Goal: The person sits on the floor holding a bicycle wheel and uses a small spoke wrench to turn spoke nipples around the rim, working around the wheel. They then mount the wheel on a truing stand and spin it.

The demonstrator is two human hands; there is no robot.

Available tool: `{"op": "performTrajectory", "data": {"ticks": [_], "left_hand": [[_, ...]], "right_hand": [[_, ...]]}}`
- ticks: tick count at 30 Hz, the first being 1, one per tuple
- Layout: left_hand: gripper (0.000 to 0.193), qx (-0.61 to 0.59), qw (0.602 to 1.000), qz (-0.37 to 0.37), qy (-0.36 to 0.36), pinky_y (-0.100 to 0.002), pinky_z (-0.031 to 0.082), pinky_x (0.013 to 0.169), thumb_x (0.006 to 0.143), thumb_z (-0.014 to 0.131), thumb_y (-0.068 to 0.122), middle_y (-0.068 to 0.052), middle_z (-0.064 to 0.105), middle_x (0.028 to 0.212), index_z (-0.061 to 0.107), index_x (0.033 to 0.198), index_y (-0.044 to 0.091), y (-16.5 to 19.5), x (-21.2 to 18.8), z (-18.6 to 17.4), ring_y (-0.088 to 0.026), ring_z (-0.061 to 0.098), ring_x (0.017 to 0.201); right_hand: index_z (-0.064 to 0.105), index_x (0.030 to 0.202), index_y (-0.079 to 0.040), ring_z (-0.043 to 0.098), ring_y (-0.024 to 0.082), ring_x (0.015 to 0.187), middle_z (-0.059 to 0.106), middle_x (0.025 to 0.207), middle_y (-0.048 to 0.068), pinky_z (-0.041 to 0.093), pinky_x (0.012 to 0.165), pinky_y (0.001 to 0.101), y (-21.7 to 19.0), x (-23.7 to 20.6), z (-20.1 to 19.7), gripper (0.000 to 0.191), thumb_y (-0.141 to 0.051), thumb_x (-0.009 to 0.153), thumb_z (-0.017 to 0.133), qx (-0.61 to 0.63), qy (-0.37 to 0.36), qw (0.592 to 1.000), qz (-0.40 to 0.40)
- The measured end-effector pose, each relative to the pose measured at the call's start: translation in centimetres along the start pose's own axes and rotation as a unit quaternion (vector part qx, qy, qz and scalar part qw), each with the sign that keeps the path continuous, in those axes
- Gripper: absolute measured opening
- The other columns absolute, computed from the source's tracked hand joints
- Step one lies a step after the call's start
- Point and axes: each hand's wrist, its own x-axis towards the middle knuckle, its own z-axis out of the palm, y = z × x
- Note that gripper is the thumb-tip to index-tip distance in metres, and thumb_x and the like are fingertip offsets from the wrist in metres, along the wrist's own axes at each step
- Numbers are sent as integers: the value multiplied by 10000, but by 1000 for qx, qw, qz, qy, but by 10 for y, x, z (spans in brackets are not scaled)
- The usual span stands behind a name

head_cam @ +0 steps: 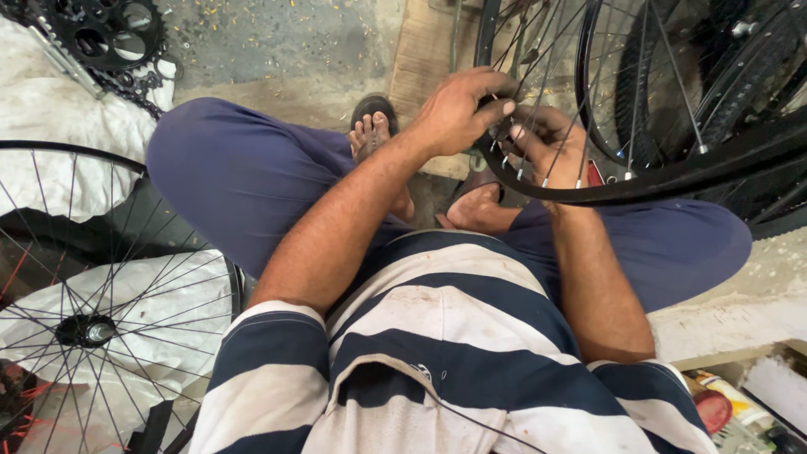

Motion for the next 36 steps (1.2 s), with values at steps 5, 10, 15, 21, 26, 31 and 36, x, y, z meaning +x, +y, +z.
{"op": "performTrajectory", "data": {"ticks": [5, 10, 15, 21, 26, 31, 36], "left_hand": [[248, 1, 1000, -9, 2, -419, 537, 923, 926, 729, 204, -125, 738, 1108, 730, 1141, 80, -2, 0, 1, -340, 688, 1072], [269, -35, 999, -38, -11, -393, 563, 906, 913, 729, 225, -120, 749, 1119, 730, 1134, 73, -5, 2, 2, -301, 724, 1051], [284, -52, 996, -49, -51, -378, 565, 913, 938, 729, 259, -115, 758, 1114, 726, 1160, 82, -5, 3, 0, -277, 736, 1049], [435, -33, 985, -40, -164, -410, 552, 882, 828, 794, 298, -145, 749, 1089, 682, 1180, 69, -2, 1, -9, -328, 722, 1026], [413, 183, 976, -103, -55, -528, 513, 833, 838, 785, 292, -208, 708, 1019, 610, 1083, 8, 21, -1, 20, -433, 666, 975], [372, 146, 986, -22, -80, -514, 523, 816, 836, 810, 275, -211, 721, 978, 635, 1025, 7, 34, 2, 5, -421, 671, 961], [499, -404, 847, -94, -332, -334, 572, 885, 915, 766, 252, -37, 715, 1208, 605, 1332, 31, 36, 4, -32, -134, 672, 1073]], "right_hand": [[667, 1206, 44, 697, 130, 885, 742, 1043, 102, 564, 751, 267, 1, -9, 6, 276, 20, 946, 756, -108, 2, 990, -94], [678, 1199, 31, 710, 131, 888, 751, 1038, 92, 566, 760, 265, -7, -8, 2, 284, 19, 926, 756, -58, -24, 997, -41], [685, 1168, 40, 682, 131, 891, 732, 1025, 101, 557, 786, 261, -10, -11, 5, 211, 16, 970, 752, -106, -20, 990, -94], [587, 1058, -48, 716, 112, 950, 723, 1016, 43, 589, 814, 261, -7, -20, 0, 189, 5, 915, 697, -50, -25, 994, -91], [636, 967, -1, 668, 225, 832, 689, 889, 147, 536, 715, 353, 7, -37, 1, 157, -10, 896, 776, -310, 12, 941, -139], [685, 1096, 9, 687, 344, 884, 694, 963, 199, 541, 770, 396, -15, -59, 14, 204, 3, 902, 751, -412, 19, 847, -336], [738, 1026, -23, 696, 212, 713, 750, 908, 120, 497, 606, 333, -71, -94, 7, 118, -4, 910, 748, -323, 26, 919, -226]]}}
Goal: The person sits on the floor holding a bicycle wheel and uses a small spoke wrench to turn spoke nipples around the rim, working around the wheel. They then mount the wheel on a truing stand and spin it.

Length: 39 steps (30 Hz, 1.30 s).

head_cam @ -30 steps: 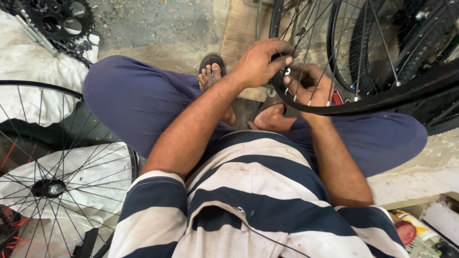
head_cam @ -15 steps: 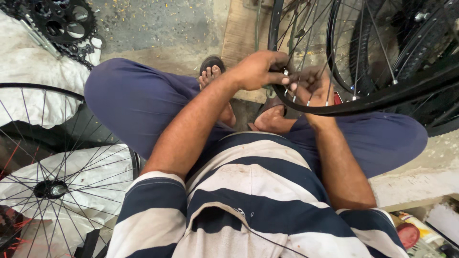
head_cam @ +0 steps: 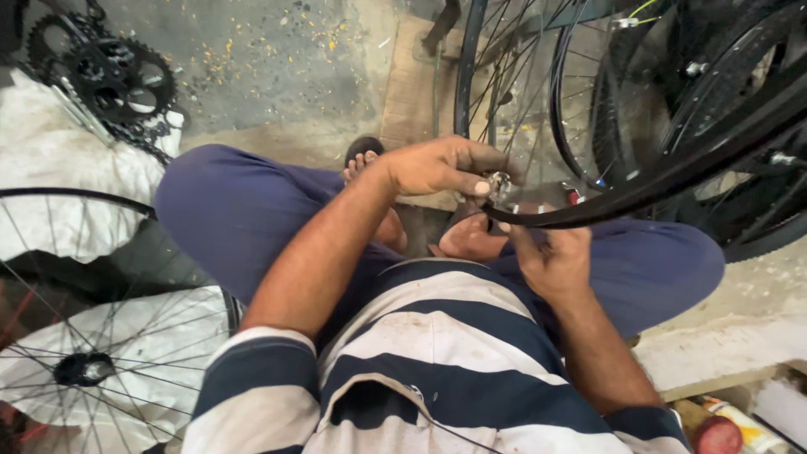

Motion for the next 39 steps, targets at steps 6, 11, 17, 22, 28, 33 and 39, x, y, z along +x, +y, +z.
{"op": "performTrajectory", "data": {"ticks": [6, 11, 17, 22, 28, 33, 39], "left_hand": [[414, 314, 940, -31, 130, -354, 571, 845, 870, 851, 276, -121, 782, 1027, 754, 1174, 13, 7, 0, 21, -206, 714, 949], [499, 246, 946, 54, 206, -341, 589, 982, 886, 796, 233, -138, 757, 1225, 649, 1299, -5, -2, -3, 29, -225, 747, 1137], [486, 195, 949, 39, 245, -360, 567, 1039, 935, 772, 220, -171, 736, 1276, 628, 1325, -32, -19, -2, 28, -254, 725, 1203], [463, 168, 919, 50, 354, -370, 561, 1048, 932, 765, 184, -181, 723, 1277, 630, 1316, -37, -26, -2, 5, -266, 709, 1201], [474, 246, 930, -15, 273, -352, 551, 1051, 914, 747, 174, -177, 729, 1273, 622, 1322, -33, -49, -1, -4, -262, 712, 1215], [570, 79, 991, 20, 104, -376, 482, 1152, 969, 736, 153, -196, 637, 1408, 511, 1438, -81, -47, -2, -25, -269, 624, 1331], [565, 29, 998, -19, 58, -374, 529, 1123, 949, 740, 173, -168, 698, 1343, 550, 1433, -49, -36, -2, -26, -244, 677, 1259]], "right_hand": [[752, 1020, -47, 707, 207, 793, 742, 924, 94, 520, 705, 340, -14, 10, -2, 105, 3, 927, 754, -6, -5, 999, -47], [740, 1059, -50, 727, 252, 896, 744, 988, 113, 542, 800, 368, -11, 9, 2, 151, 23, 928, 738, -39, 8, 994, -105], [741, 1087, -23, 718, 232, 780, 744, 965, 135, 516, 672, 335, -9, 0, -2, 156, 18, 938, 762, -45, 8, 997, -59], [735, 1105, -17, 693, 209, 733, 739, 943, 126, 492, 640, 329, -7, -3, -1, 182, 9, 932, 786, -51, 23, 996, -65], [755, 1083, 1, 640, 218, 643, 758, 919, 133, 444, 587, 325, -8, -5, -9, 201, 3, 893, 820, -64, 29, 997, -28], [721, 1162, 4, 742, 245, 920, 743, 1061, 155, 553, 838, 305, -10, -6, -15, 185, -3, 990, 786, -45, 48, 993, -102], [725, 1177, 5, 738, 242, 899, 746, 1048, 154, 546, 803, 289, -12, -6, -15, 186, -17, 1001, 783, -23, 59, 995, -78]]}}
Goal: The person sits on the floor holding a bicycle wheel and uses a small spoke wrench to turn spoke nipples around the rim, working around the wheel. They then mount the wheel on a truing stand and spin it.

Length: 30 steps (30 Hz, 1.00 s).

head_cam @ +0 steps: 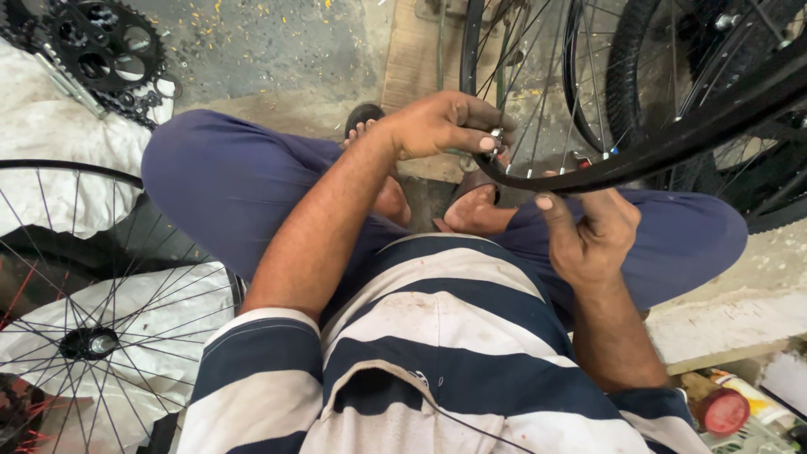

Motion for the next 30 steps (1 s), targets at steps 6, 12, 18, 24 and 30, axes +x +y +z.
{"op": "performTrajectory", "data": {"ticks": [6, 12, 18, 24, 30], "left_hand": [[461, 92, 994, 18, 64, -383, 566, 1011, 905, 793, 244, -136, 753, 1189, 650, 1266, -3, 2, 2, 7, -227, 715, 1128], [530, 420, 857, -46, 296, -455, 525, 777, 756, 864, 408, -168, 740, 933, 665, 1096, 53, 10, 23, 47, -357, 702, 892], [488, 319, 924, -49, 203, -441, 528, 889, 858, 831, 309, -146, 725, 1041, 618, 1208, 42, 22, 16, 43, -309, 682, 1020], [468, -124, 991, 36, -30, -369, 541, 1050, 915, 799, 131, -129, 699, 1252, 588, 1307, -12, 9, 5, 19, -216, 674, 1174], [505, 194, 972, 25, 132, -373, 570, 956, 846, 833, 165, -124, 748, 1157, 594, 1260, 2, 9, 5, 20, -230, 722, 1118]], "right_hand": [[730, 1183, 5, 728, 235, 867, 745, 1053, 157, 541, 794, 293, 3, -2, 2, 179, -24, 1011, 773, 5, 7, 1000, 4], [730, 1148, 9, 737, 263, 929, 748, 1063, 160, 557, 830, 337, 5, 2, 12, 177, -33, 981, 768, -2, -9, 1000, 2], [742, 1121, 16, 725, 233, 909, 747, 1053, 153, 546, 808, 319, 0, 5, 4, 187, -32, 944, 777, 2, -13, 1000, 15], [741, 1052, 9, 694, 150, 815, 737, 948, 111, 516, 739, 277, 16, 1, -20, 136, -84, 955, 758, 84, -15, 995, 53], [703, 1232, -3, 672, 129, 957, 737, 1076, 63, 538, 838, 270, 78, 33, 30, 290, -237, 1098, 598, 117, -80, 953, 269]]}}
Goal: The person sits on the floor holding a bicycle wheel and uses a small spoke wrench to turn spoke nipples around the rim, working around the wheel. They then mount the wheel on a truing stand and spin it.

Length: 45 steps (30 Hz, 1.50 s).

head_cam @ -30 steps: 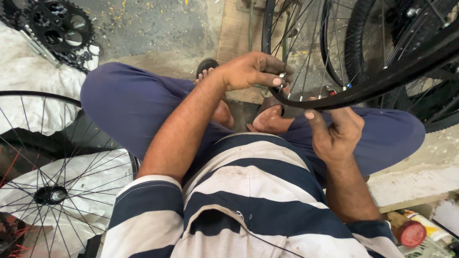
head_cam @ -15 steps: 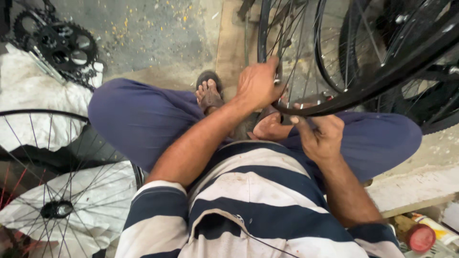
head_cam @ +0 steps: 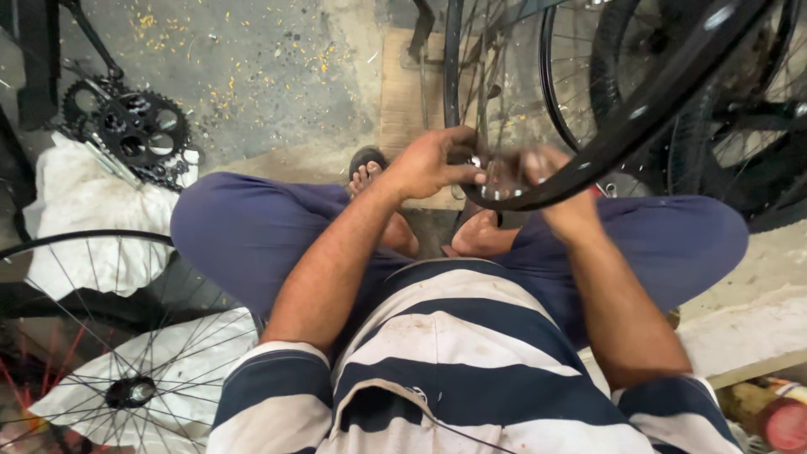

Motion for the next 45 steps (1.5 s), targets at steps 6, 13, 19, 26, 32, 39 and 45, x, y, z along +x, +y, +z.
{"op": "performTrajectory", "data": {"ticks": [6, 13, 19, 26, 32, 39, 45], "left_hand": [[327, 297, 948, -11, 112, -409, 552, 789, 906, 769, 213, -155, 753, 1009, 706, 1187, 58, 54, -22, -2, -313, 732, 927], [253, 153, 958, 155, 188, -388, 608, 881, 973, 729, 160, -112, 734, 1061, 679, 1193, 46, 145, -50, 40, -275, 758, 964], [437, 363, 861, 295, 199, -433, 489, 730, 897, 897, 184, -118, 644, 990, 648, 1194, -17, 133, -58, 66, -302, 614, 822], [456, 522, 832, 113, 149, -391, 503, 800, 841, 672, 167, -71, 663, 1034, 667, 1275, 30, 57, -72, 57, -262, 640, 932], [419, 516, 822, 164, 176, -379, 505, 817, 847, 667, 154, -85, 683, 1112, 652, 1244, 18, 45, -78, 64, -244, 660, 987], [437, 516, 823, 162, 172, -381, 498, 800, 838, 665, 185, -82, 680, 1070, 657, 1237, 6, 49, -76, 65, -245, 655, 955], [446, 525, 819, 162, 168, -377, 495, 791, 840, 671, 177, -71, 675, 1051, 659, 1253, 10, 49, -78, 65, -237, 649, 933]], "right_hand": [[617, 1337, -24, 682, 155, 982, 727, 1094, 62, 567, 857, 312, 32, 40, 33, 424, -244, 983, 695, 84, -177, 978, -75], [611, 1328, -7, 685, 175, 1019, 714, 1118, 86, 570, 898, 331, 49, 48, 52, 491, -237, 938, 802, 122, -17, 991, -49], [545, 1393, 20, 657, 214, 1170, 676, 1266, 122, 548, 1062, 364, 86, 55, 30, 499, -194, 1018, 796, 209, 80, 968, -113], [549, 1387, 12, 653, 206, 1189, 666, 1279, 121, 530, 1074, 360, 103, 60, 29, 493, -151, 994, 797, 225, 66, 967, -99], [580, 1363, 13, 682, 205, 1193, 699, 1261, 129, 550, 1073, 346, 109, 65, 32, 454, -95, 980, 798, 264, 67, 961, -55], [591, 1342, 7, 683, 187, 1180, 703, 1235, 110, 553, 1076, 326, 100, 60, 33, 434, -39, 961, 794, 288, 85, 952, -55], [604, 1325, 8, 684, 181, 1147, 704, 1222, 104, 556, 1049, 330, 95, 58, 32, 399, -31, 975, 792, 275, 83, 956, -56]]}}
